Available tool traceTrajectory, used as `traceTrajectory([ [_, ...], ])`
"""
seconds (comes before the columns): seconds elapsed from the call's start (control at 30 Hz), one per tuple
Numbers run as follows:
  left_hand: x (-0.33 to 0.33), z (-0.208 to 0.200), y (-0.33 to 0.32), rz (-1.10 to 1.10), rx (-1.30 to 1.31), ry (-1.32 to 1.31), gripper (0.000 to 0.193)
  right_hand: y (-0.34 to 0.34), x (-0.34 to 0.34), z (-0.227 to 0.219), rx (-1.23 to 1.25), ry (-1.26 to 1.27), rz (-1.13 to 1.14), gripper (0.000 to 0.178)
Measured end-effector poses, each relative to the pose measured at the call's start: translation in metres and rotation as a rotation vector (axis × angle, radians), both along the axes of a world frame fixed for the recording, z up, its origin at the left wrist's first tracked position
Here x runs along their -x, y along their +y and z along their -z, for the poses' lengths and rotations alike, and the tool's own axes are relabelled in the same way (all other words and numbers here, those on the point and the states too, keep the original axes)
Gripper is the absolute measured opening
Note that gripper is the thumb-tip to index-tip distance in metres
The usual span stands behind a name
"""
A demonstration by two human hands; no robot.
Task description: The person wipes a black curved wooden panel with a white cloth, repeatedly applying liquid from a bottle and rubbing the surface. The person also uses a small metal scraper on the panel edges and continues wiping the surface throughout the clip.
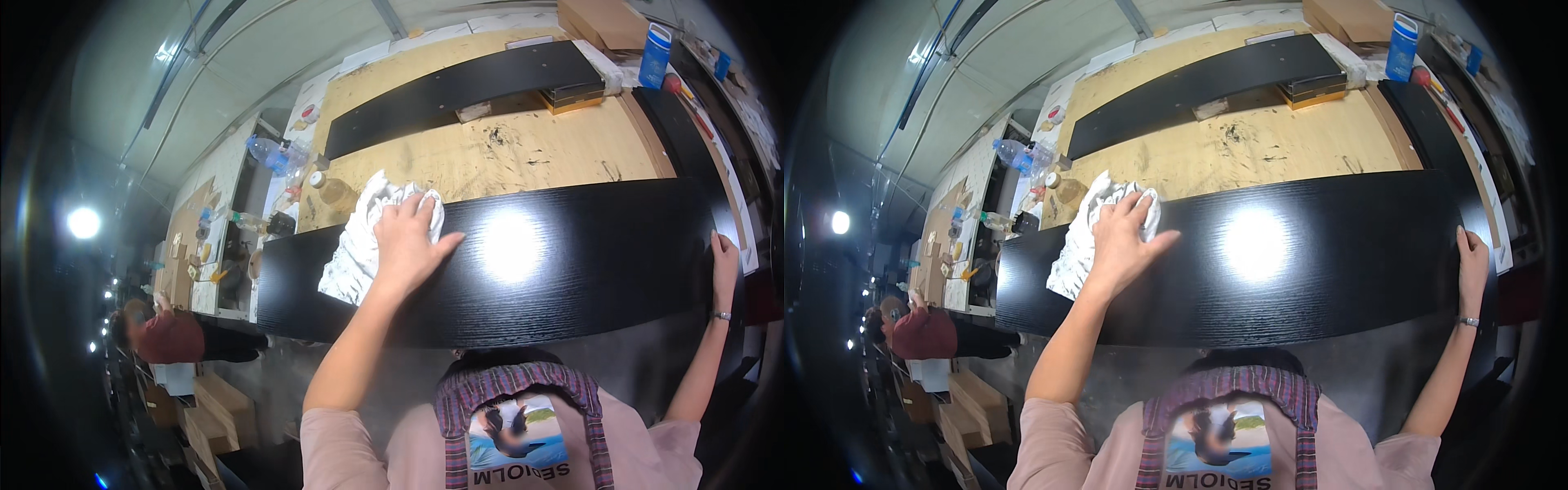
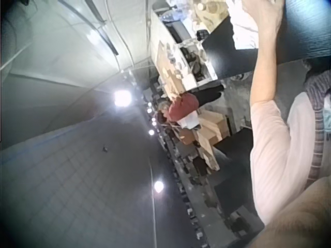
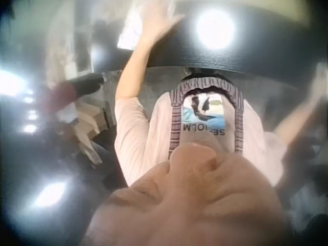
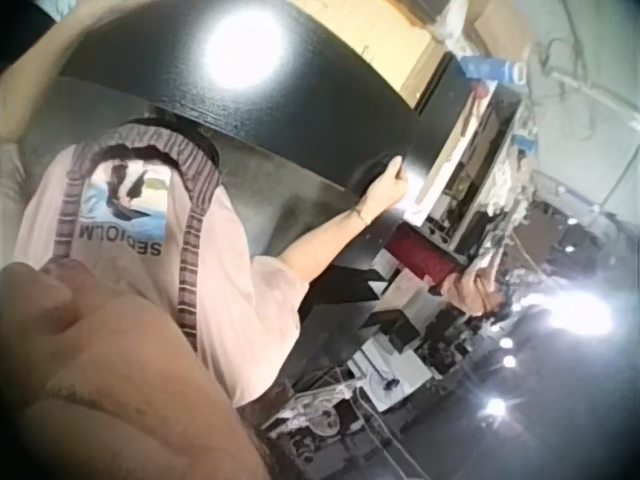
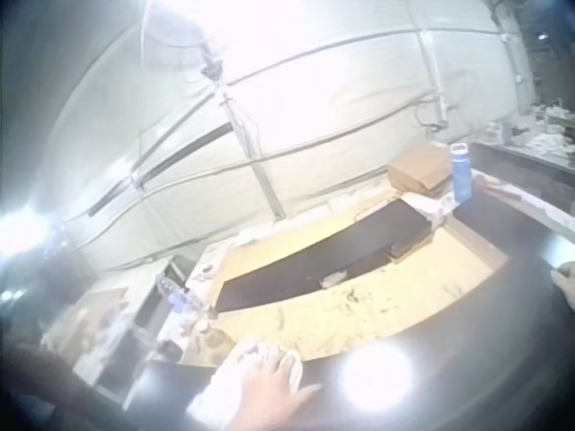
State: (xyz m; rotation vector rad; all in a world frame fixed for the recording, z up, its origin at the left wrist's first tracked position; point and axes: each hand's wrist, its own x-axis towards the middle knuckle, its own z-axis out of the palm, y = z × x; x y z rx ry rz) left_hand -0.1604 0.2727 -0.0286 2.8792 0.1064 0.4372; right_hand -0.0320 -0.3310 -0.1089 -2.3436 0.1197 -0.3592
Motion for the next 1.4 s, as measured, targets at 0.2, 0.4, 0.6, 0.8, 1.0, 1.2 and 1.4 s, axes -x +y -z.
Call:
traceTrajectory([
  [0.2, -0.013, -0.009, 0.015, 0.010, 0.168, 0.222, 0.064, 0.014, 0.005, -0.006, 0.044, -0.046, 0.062, 0.049],
  [0.4, -0.011, -0.009, 0.017, 0.025, 0.149, 0.213, 0.068, 0.014, 0.004, -0.011, 0.078, 0.026, 0.075, 0.049],
  [0.6, -0.013, -0.008, 0.017, 0.037, 0.151, 0.222, 0.068, 0.005, 0.003, -0.003, 0.046, -0.023, 0.072, 0.049],
  [0.8, -0.013, -0.006, 0.020, 0.060, 0.159, 0.203, 0.070, 0.010, 0.004, -0.009, 0.074, 0.013, 0.074, 0.050],
  [1.0, -0.006, -0.010, 0.013, 0.120, 0.174, 0.131, 0.057, 0.013, 0.005, -0.013, 0.110, 0.034, 0.096, 0.048],
  [1.2, 0.030, 0.005, 0.027, 0.446, 0.079, -0.009, 0.050, 0.016, 0.006, -0.008, 0.101, 0.005, 0.116, 0.047],
  [1.4, 0.008, 0.001, -0.030, 0.635, 0.064, -0.028, 0.049, 0.008, 0.004, -0.007, 0.084, 0.014, 0.088, 0.046],
])
